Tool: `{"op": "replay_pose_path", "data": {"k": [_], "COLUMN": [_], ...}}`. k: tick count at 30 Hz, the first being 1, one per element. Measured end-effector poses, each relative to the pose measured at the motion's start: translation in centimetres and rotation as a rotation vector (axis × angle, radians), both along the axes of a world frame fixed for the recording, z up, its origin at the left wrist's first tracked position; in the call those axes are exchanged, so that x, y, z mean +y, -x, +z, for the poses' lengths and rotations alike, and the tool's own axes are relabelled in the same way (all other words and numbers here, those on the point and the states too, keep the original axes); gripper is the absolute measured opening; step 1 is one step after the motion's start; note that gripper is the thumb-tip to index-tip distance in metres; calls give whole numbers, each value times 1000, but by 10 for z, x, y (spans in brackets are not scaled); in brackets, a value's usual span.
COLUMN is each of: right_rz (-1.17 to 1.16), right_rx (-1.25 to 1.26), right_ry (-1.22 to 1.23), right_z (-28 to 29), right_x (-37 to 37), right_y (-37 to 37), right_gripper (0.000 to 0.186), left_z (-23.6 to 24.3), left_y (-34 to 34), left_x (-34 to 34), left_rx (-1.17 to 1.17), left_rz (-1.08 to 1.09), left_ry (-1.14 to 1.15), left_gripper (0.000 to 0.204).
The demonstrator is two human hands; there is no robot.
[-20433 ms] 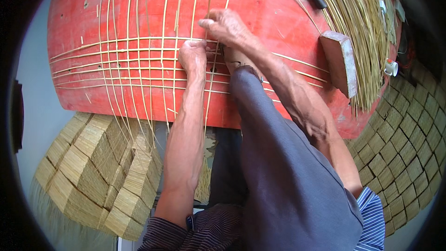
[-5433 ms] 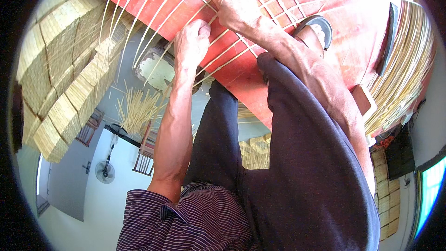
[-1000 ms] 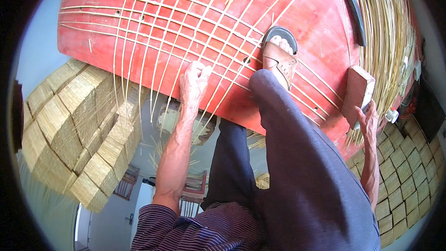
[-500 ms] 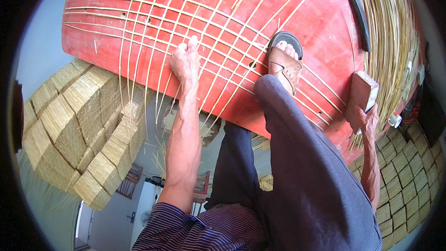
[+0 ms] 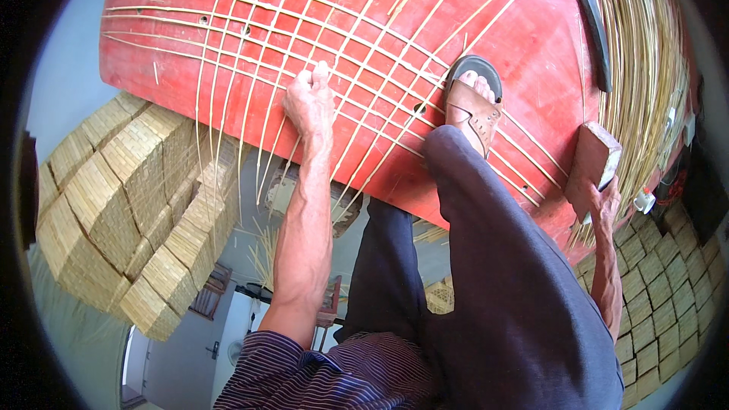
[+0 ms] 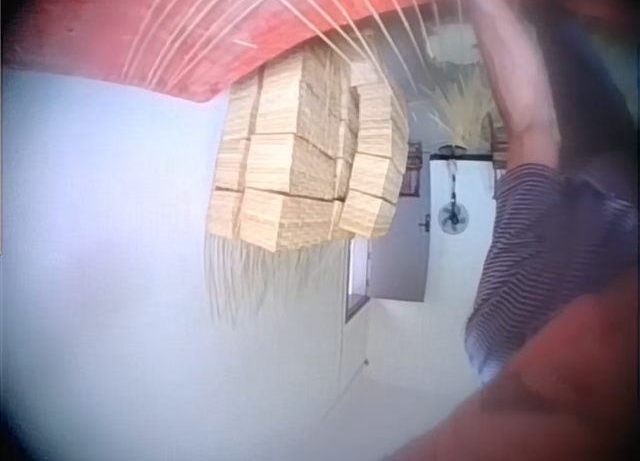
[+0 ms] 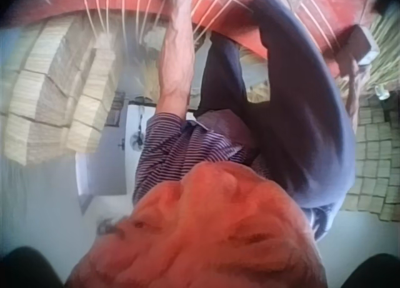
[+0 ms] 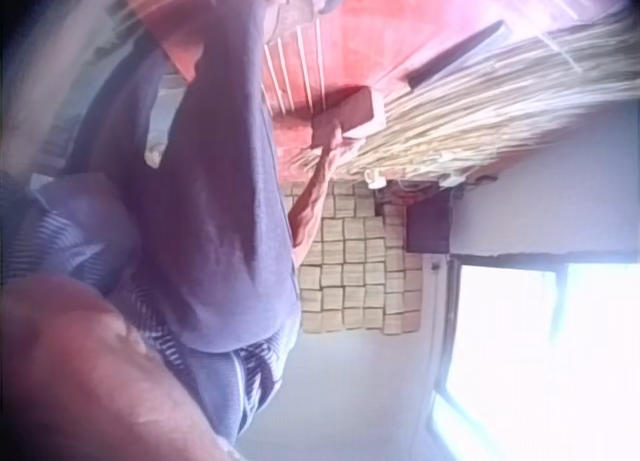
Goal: The person weaves thin bamboo strips into a grid pattern on a large red work surface. They interlace the strips by hand, occasionally using a small wooden block to press the weave tight, and later gather a bundle of bamboo strips from the floor.
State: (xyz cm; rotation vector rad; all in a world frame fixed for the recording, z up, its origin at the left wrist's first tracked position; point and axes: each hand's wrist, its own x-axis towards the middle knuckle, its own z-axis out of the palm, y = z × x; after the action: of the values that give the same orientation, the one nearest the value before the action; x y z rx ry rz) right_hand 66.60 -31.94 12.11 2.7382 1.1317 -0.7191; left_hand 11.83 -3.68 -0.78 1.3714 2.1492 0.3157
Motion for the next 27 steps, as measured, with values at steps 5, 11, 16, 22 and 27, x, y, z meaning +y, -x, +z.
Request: {"op": "replay_pose_path", "data": {"k": [5,11,16,22,27], "right_rz": [78,115,292,398,849], "right_rx": [-44,9,-171,123,264], "right_ry": [-36,-129,74,71,-151], "right_z": [6,56,106,99,77], "right_x": [5,54,148,257,328], "right_y": [9,37,115,227,332], "right_gripper": [56,54,57,60,47], "left_z": [-1,-6,13,27,17], "left_y": [3,4,4,13,14], "left_x": [-2,-1,-7,-47,-75], "left_rx": [12,-114,-191,-204,-271], "left_rz": [-13,40,-63,-28,3], "left_ry": [-29,112,-69,-84,-73], "left_gripper": [54,52,34,12,14]}}
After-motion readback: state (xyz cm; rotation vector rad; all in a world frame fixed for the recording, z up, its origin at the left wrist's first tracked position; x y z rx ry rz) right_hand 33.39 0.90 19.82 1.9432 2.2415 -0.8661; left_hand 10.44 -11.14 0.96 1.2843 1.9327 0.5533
